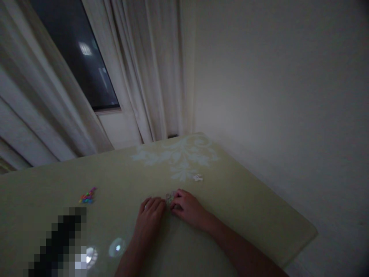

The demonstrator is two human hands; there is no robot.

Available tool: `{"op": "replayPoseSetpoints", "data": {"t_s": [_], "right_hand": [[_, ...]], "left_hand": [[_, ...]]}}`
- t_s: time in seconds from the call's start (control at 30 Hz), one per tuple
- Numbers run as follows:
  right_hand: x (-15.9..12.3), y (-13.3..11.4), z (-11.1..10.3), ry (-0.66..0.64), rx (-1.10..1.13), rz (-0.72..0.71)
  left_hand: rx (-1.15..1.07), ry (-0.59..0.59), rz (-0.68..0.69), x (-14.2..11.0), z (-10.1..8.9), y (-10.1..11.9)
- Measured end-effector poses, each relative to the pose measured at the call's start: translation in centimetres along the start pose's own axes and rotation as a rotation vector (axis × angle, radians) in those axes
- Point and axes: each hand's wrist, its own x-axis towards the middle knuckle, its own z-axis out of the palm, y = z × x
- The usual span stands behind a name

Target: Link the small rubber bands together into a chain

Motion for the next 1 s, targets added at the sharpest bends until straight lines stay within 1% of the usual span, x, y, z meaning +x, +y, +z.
{"op": "replayPoseSetpoints", "data": {"t_s": [0.1, 0.17, 0.27, 0.37, 0.43, 0.57, 0.7, 0.77, 0.87, 0.93, 1.0], "right_hand": [[-0.1, 0.0, -0.2, -0.022, -0.027, -0.016], [-0.1, -0.1, -0.3, -0.036, -0.057, -0.022], [-0.2, -0.3, -0.3, -0.038, -0.112, -0.041], [-0.4, -0.5, -0.2, -0.022, -0.139, -0.055], [-0.4, -0.7, -0.2, 0.004, -0.104, -0.042], [-0.2, -1.1, -0.5, 0.070, 0.072, 0.015], [0.0, -1.2, -0.7, 0.142, 0.197, 0.061], [0.0, -1.2, -0.7, 0.171, 0.227, 0.068], [0.0, -1.2, -0.5, 0.186, 0.239, 0.064], [0.0, -1.2, -0.5, 0.190, 0.239, 0.059], [0.0, -1.2, -0.5, 0.194, 0.237, 0.054]], "left_hand": [[-0.013, -0.023, -0.022, 0.1, -0.3, 0.1], [-0.020, -0.018, -0.021, 0.1, -0.3, 0.2], [-0.019, 0.006, 0.019, -0.1, -0.2, 0.0], [-0.005, -0.017, 0.037, -0.1, -0.1, -0.2], [0.008, -0.040, 0.016, -0.1, -0.1, -0.2], [0.036, -0.084, -0.020, 0.3, -0.1, 0.2], [0.037, -0.118, -0.032, 0.7, -0.8, 0.7], [0.017, -0.122, -0.035, 0.8, -1.2, 0.8], [-0.014, -0.123, -0.078, 0.9, -1.7, 0.7], [-0.017, -0.120, -0.097, 0.9, -1.7, 0.5], [-0.004, -0.111, -0.084, 1.0, -1.5, 0.3]]}}
